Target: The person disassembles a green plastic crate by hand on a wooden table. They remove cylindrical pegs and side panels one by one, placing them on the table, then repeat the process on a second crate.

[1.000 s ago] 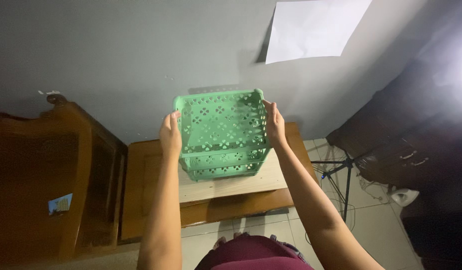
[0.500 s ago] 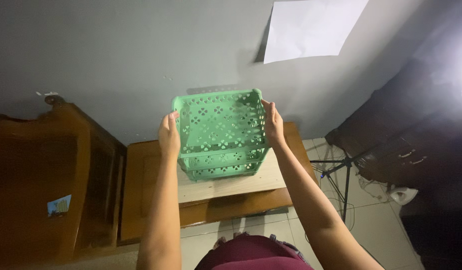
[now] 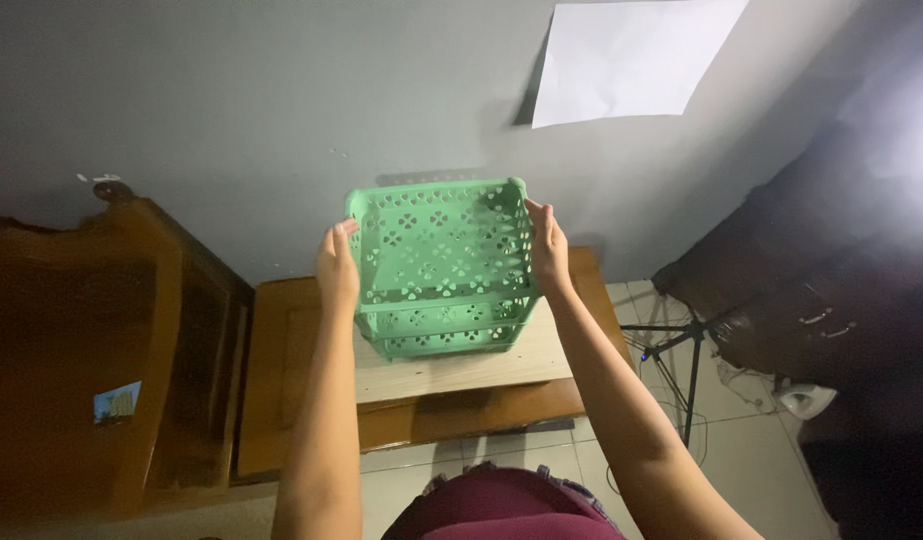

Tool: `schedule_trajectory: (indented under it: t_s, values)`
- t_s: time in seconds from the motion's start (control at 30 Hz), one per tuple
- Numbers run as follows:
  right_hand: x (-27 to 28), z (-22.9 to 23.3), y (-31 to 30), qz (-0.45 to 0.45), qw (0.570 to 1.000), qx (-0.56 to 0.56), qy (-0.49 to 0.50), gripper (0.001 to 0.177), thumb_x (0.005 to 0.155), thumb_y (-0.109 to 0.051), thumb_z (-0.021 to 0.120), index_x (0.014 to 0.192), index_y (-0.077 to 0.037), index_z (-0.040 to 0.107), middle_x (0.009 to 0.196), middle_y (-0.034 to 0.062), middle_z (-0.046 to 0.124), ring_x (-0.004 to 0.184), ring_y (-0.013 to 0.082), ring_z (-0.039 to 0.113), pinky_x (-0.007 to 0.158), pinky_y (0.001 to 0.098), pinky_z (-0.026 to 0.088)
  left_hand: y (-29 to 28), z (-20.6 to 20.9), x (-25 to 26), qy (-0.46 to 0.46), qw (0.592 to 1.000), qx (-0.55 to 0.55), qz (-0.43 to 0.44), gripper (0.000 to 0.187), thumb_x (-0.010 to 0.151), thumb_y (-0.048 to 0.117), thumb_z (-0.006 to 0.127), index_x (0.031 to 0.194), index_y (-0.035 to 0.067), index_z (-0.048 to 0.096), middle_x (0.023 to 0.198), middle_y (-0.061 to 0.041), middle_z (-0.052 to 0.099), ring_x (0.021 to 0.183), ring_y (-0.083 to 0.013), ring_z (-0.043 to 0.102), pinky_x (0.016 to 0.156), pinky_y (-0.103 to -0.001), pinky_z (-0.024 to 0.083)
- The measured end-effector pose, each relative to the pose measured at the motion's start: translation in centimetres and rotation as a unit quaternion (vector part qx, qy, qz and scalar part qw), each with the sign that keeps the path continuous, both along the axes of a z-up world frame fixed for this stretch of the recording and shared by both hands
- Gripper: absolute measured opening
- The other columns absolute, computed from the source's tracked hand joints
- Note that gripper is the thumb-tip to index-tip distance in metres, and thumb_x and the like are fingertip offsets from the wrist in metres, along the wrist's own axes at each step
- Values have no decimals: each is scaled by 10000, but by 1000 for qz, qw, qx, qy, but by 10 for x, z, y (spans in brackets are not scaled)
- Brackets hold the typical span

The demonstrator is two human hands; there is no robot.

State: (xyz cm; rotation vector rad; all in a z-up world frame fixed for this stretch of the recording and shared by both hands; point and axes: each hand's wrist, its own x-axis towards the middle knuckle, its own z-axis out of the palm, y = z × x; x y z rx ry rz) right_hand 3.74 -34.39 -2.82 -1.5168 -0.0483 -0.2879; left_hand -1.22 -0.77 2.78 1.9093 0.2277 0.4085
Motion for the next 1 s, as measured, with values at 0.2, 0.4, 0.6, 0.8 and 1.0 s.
schedule_trajectory:
  t_s: [0.2,0.4,0.6,0.8,1.0]
  values:
    - [-1,1,2,2,1000,11,1,751,1079,-555,276,1427,52,549,1481,193,576,1427,297,496,1192,401,348,10,-19,9,-13,997,-69,-6,721,1070,530,194,1354,17,614,1372,-162,648,1345,-296,568,1159,-445,388]
    - [-4,4,3,2,1000,2,-1,734,1081,-542,281,1404,55,562,1443,185,604,1384,288,524,1169,390,370,27,-41,21,-72,969,-236,-21,795,1065,571,169,1399,-35,560,1395,-185,629,1369,-299,551,1206,-429,327]
    - [-12,19,6,6,1000,-3,-20,667,1098,-519,320,1388,20,582,1419,185,617,1368,280,530,1167,378,361,43,-69,-1,3,962,-268,50,851,1030,637,150,1392,16,606,1334,-184,679,1189,-323,586,1060,-453,440]
    - [-34,53,19,-99,983,-144,-47,446,1078,-365,494,1315,-24,657,1328,171,695,1272,255,620,1095,370,442,29,-115,-68,110,979,-170,-20,689,1079,565,264,1373,39,600,1376,-168,653,1251,-276,645,1014,-420,545]
    - [-99,58,50,-131,959,-239,-84,168,1020,-155,650,1008,-16,744,942,118,743,847,197,706,755,307,557,36,-110,-87,127,981,-55,-139,521,932,400,677,1366,115,642,1265,-156,717,1147,-303,679,966,-433,550]
